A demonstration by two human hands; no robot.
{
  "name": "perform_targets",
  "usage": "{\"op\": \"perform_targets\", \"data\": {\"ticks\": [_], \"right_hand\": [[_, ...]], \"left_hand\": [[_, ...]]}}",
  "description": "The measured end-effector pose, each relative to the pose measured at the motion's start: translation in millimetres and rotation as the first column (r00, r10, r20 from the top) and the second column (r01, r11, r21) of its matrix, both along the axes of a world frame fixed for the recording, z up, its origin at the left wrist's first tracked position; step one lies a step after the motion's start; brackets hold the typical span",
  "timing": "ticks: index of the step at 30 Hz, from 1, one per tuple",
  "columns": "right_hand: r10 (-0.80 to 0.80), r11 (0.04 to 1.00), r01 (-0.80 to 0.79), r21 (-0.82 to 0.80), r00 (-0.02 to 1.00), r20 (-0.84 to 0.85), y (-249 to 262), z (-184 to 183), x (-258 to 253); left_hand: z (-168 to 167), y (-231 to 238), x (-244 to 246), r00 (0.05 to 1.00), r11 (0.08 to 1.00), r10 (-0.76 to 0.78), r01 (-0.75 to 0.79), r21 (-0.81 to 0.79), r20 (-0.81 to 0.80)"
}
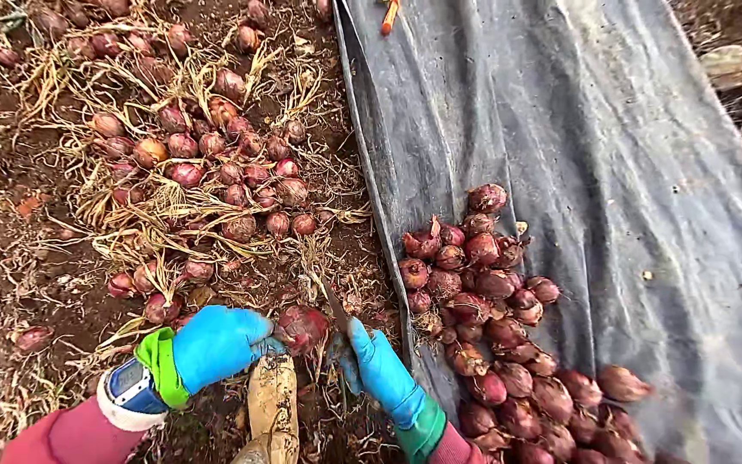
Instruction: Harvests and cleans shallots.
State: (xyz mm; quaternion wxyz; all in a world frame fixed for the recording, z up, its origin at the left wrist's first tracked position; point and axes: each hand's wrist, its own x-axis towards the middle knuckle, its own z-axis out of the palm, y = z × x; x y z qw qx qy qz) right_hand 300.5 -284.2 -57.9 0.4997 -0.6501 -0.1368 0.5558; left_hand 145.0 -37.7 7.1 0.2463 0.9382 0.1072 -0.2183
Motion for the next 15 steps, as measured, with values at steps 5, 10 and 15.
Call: {"op": "perform_targets", "data": {"ticks": [5,10,15], "right_hand": [[0.258,0.960,-0.250,-0.130,0.965,0.053,-49.4,-6.0,-2.7],[-0.123,0.992,0.126,-0.003,0.972,0.201,-74.3,11.0,10.1],[-0.589,0.806,0.591,0.029,0.796,0.140,-68.7,-6.5,38.5]], "left_hand": [[36.9,-68.9,54.2,0.982,0.989,-0.141,0.147,0.035,-0.129],[33.3,-98.7,113.3,0.956,0.990,-0.138,0.129,-0.052,-0.259],[-38.0,30.6,37.0,0.702,0.691,0.711,-0.687,0.225,-0.038]]}}
